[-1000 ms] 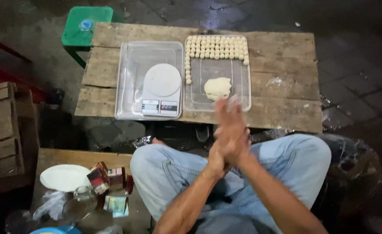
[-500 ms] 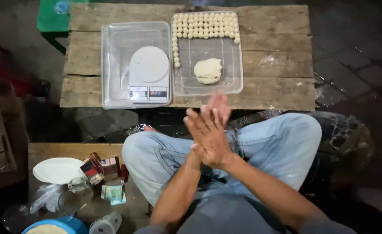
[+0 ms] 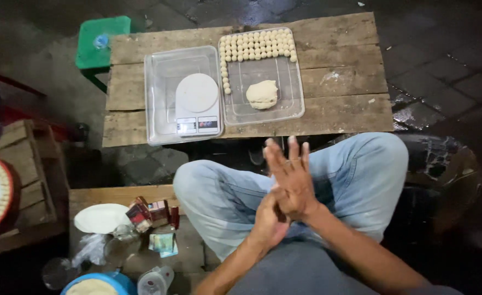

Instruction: Pinching off small pieces of dough, rolling them into balls, and arranging them in a tray.

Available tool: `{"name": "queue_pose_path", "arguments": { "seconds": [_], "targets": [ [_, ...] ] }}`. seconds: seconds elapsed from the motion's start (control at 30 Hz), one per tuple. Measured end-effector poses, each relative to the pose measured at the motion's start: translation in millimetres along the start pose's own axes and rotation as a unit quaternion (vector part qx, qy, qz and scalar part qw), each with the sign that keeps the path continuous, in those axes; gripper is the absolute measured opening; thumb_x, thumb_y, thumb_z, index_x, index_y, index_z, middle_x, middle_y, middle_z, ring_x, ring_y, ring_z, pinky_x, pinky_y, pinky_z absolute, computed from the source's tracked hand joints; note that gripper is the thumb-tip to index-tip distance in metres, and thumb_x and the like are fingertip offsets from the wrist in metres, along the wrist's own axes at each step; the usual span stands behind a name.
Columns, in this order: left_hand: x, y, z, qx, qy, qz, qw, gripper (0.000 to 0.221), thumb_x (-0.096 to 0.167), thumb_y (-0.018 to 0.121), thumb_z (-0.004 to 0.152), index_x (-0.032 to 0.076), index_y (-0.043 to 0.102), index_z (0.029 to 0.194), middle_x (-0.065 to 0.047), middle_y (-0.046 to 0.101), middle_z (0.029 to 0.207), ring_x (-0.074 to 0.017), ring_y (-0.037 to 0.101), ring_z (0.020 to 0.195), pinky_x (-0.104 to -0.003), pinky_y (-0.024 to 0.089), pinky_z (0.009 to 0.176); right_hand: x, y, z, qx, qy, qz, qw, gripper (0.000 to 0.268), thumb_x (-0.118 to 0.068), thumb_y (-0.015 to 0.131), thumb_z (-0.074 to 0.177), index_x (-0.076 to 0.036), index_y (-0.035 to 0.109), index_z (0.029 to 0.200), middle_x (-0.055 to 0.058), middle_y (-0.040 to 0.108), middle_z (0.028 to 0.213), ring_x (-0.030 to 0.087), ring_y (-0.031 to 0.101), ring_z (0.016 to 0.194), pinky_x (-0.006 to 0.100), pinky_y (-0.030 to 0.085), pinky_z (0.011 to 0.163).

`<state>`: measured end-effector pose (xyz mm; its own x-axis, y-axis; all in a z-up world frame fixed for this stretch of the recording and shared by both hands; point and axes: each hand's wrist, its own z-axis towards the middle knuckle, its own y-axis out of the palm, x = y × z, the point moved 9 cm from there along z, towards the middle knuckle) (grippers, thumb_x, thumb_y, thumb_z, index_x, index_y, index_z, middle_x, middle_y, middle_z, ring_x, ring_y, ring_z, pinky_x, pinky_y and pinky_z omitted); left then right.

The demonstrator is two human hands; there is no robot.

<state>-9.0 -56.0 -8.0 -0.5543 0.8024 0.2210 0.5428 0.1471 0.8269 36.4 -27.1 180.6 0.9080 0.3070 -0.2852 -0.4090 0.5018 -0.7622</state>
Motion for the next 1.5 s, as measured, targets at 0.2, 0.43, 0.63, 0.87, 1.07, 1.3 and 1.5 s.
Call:
{"name": "queue_pose_path", "arguments": {
  "seconds": [0.2, 0.43, 0.63, 0.87, 1.07, 1.3, 1.5],
  "targets": [
    [12.2, 20.5, -15.8, 0.076, -0.001, 0.049, 0.996, 0.031, 0.034, 0.074, 0.086, 0.011, 0.074, 0.108, -0.002, 0.067, 0.077, -0.0151, 0.062, 0.061, -0.028, 0.05, 0.051, -36.0, -8.6, -3.8, 0.02, -0.064, 0.079, 0.995, 0.092, -0.078, 0.013, 0.095, -0.019, 0.035, 0.161, 0.008, 0.026, 0.17, 0.041, 0.012, 0.158, 0.067, -0.002, 0.124],
    [28.2, 84.1, -5.2, 0.071, 0.028, 0.056, 0.995, 0.023, 0.015, 0.06, 0.097, 0.001, 0.071, 0.111, -0.016, 0.074, 0.094, -0.026, 0.071, 0.084, -0.032, 0.057, 0.068, 31.6, -26.1, 14.1, 0.011, 0.047, 0.029, 0.998, 0.074, -0.059, 0.022, 0.106, -0.012, 0.034, 0.163, 0.009, 0.029, 0.17, 0.042, 0.016, 0.157, 0.06, -0.001, 0.124],
    [74.9, 41.1, 41.7, 0.032, 0.103, 0.232, 0.967, 0.022, 0.012, 0.07, 0.093, 0.006, 0.071, 0.114, -0.01, 0.074, 0.098, -0.0214, 0.069, 0.082, -0.026, 0.051, 0.061, 63.9, -3.1, 7.9, 0.027, 0.101, 0.173, 0.979, 0.068, -0.051, 0.031, 0.108, -0.005, 0.046, 0.156, 0.017, 0.042, 0.162, 0.041, 0.033, 0.151, 0.057, 0.011, 0.125],
    [265.5, 149.0, 30.2, 0.082, 0.32, 0.541, 0.773, 0.024, 0.008, 0.062, 0.095, 0.004, 0.073, 0.116, -0.013, 0.071, 0.092, -0.02, 0.064, 0.072, -0.03, 0.052, 0.061, 205.4, -50.0, 64.6, 0.117, 0.126, 0.081, 0.982, 0.036, -0.011, 0.069, 0.106, 0.002, 0.066, 0.14, 0.026, 0.065, 0.137, 0.044, 0.058, 0.129, 0.054, 0.044, 0.112],
    [355.0, 150.3, 124.3, 0.135, 0.436, 0.639, 0.619, 0.017, 0.013, 0.077, 0.086, 0.015, 0.072, 0.103, -0.005, 0.077, 0.09, -0.0218, 0.077, 0.076, -0.032, 0.061, 0.064, 330.3, 7.6, -12.3, 0.065, 0.384, 0.101, 0.915, 0.026, -0.013, 0.067, 0.11, -0.002, 0.071, 0.134, 0.025, 0.064, 0.134, 0.045, 0.059, 0.122, 0.053, 0.052, 0.1],
    [318.8, 156.4, 191.3, 0.061, 0.415, 0.846, 0.329, 0.034, 0.006, 0.084, 0.077, 0.012, 0.067, 0.106, -0.009, 0.058, 0.099, -0.0352, 0.065, 0.093, -0.046, 0.057, 0.074, 327.0, 13.8, 2.6, 0.038, 0.384, 0.106, 0.917, 0.017, -0.016, 0.073, 0.109, -0.006, 0.077, 0.122, 0.018, 0.073, 0.122, 0.038, 0.067, 0.116, 0.048, 0.054, 0.093],
    [298.0, 131.3, 209.5, 0.103, 0.388, 0.902, 0.16, 0.044, 0.017, 0.09, 0.07, 0.017, 0.057, 0.099, -0.003, 0.058, 0.098, -0.0268, 0.058, 0.096, -0.042, 0.051, 0.076, 321.8, 25.1, 7.8, 0.014, 0.427, 0.187, 0.884, 0.016, -0.014, 0.07, 0.111, -0.003, 0.077, 0.119, 0.02, 0.074, 0.11, 0.034, 0.069, 0.111, 0.046, 0.054, 0.094]
  ]
}}
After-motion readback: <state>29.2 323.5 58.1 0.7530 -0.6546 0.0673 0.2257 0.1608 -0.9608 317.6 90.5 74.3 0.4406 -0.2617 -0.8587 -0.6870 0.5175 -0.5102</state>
